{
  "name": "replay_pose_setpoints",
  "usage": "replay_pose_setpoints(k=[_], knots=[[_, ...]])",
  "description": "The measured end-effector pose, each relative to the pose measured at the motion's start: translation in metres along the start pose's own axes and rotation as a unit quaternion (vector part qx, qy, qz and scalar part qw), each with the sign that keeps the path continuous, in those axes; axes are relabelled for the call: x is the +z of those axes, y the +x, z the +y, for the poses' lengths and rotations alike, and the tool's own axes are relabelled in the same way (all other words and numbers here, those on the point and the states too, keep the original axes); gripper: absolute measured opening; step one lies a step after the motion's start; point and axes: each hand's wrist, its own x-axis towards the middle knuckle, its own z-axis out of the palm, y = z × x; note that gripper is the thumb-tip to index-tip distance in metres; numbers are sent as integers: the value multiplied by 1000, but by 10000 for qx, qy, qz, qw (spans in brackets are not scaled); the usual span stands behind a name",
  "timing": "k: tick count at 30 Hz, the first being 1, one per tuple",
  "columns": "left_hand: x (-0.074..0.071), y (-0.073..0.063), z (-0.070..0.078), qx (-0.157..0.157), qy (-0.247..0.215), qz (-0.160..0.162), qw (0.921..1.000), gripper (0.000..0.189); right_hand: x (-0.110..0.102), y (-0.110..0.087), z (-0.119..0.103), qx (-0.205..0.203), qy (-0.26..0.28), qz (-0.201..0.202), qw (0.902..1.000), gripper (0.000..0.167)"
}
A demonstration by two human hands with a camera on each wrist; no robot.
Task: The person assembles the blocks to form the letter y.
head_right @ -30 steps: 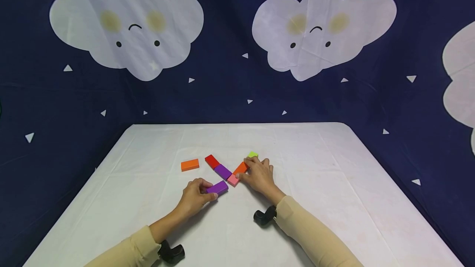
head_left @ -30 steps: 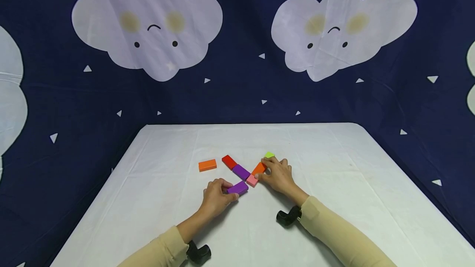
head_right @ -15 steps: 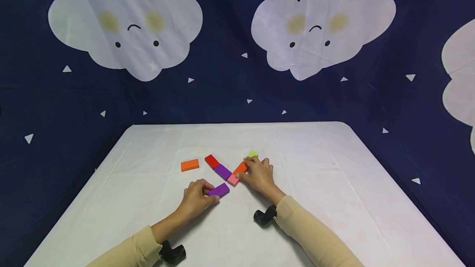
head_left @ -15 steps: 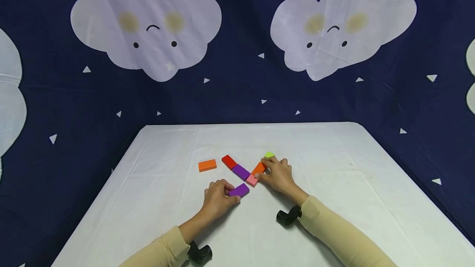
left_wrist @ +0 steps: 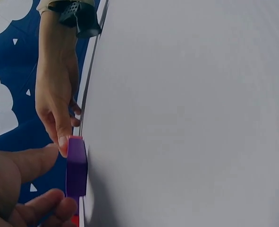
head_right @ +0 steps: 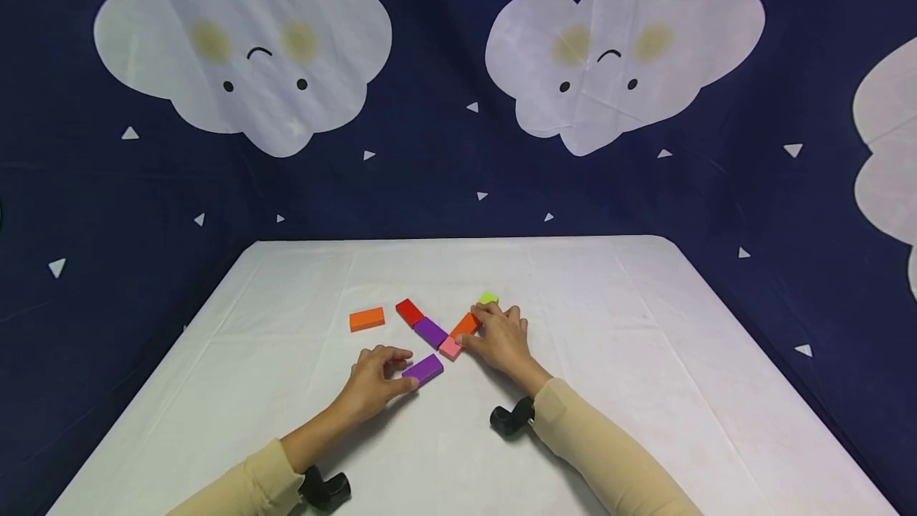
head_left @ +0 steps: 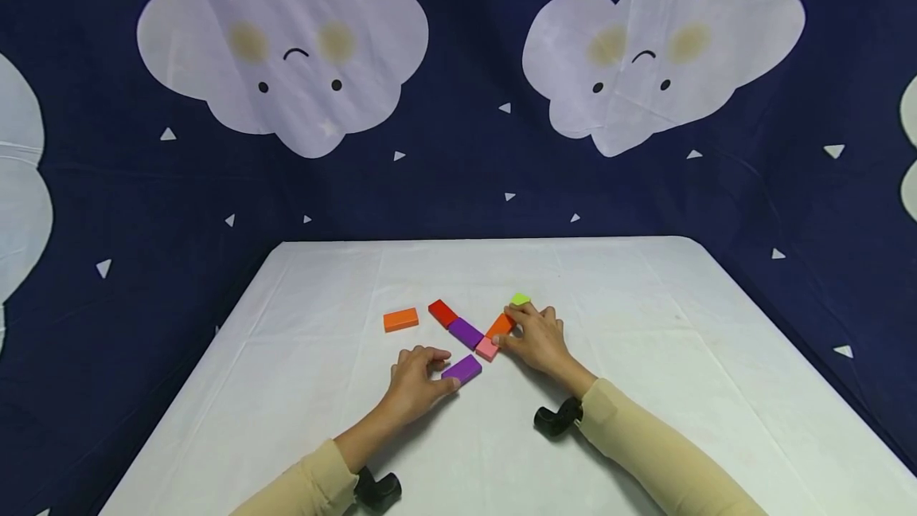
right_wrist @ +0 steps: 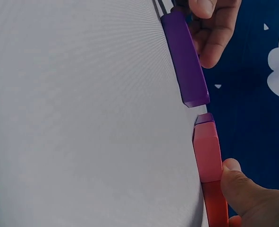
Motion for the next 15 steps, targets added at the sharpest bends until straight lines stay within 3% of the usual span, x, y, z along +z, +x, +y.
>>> replay_pose_setpoints(k=[8,15], knots=[[-7,2,-5,200,-132,-339,9991,40,0,-1,0,-11,20,6,10000,64],[-11,3,-8,638,-54,-758,9951,43,1,0,2,-46,-7,1,10000,65]])
